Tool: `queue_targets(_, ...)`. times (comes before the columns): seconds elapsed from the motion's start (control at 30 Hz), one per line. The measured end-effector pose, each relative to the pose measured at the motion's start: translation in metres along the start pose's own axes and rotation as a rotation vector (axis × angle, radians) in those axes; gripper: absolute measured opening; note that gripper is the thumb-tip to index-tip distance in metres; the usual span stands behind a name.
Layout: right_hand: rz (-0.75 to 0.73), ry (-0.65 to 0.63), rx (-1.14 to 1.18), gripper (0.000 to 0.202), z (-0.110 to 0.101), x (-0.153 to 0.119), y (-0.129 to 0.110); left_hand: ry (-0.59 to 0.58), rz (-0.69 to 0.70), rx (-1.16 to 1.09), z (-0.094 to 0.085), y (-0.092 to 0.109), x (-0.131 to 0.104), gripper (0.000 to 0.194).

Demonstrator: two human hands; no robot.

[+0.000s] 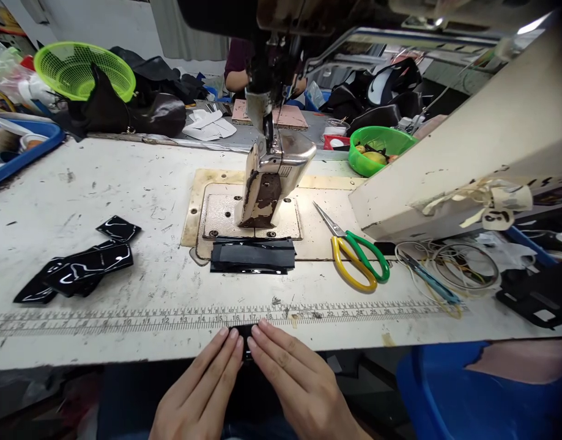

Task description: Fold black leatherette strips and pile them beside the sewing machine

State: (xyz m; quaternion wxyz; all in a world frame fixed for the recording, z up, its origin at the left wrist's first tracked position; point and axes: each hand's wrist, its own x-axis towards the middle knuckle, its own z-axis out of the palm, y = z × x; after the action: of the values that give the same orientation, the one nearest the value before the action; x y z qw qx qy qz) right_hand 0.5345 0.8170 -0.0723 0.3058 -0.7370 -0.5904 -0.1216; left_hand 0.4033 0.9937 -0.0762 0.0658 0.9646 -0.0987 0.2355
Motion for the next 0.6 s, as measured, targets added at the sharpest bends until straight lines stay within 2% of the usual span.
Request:
queue_targets(0.33,0.014,0.013,-0.078,0.039,0.008,-0.005,-0.007,0.02,-0.018,0.024,0.007,0.005,-0.005,0.038)
queue_targets(0.5,-0.008,-0.068,-0.064,0.044,0.004,-0.003,-0.005,0.042,-0.006,0.02,0.014,0.003,-0.004,0.039)
queue_targets(0.6,0.016,-0.142,-0.022,0.046,-0.002,-0.001,-0.003,0.11,-0.098,-0.118,0.016,-0.005,-0.003,0.041)
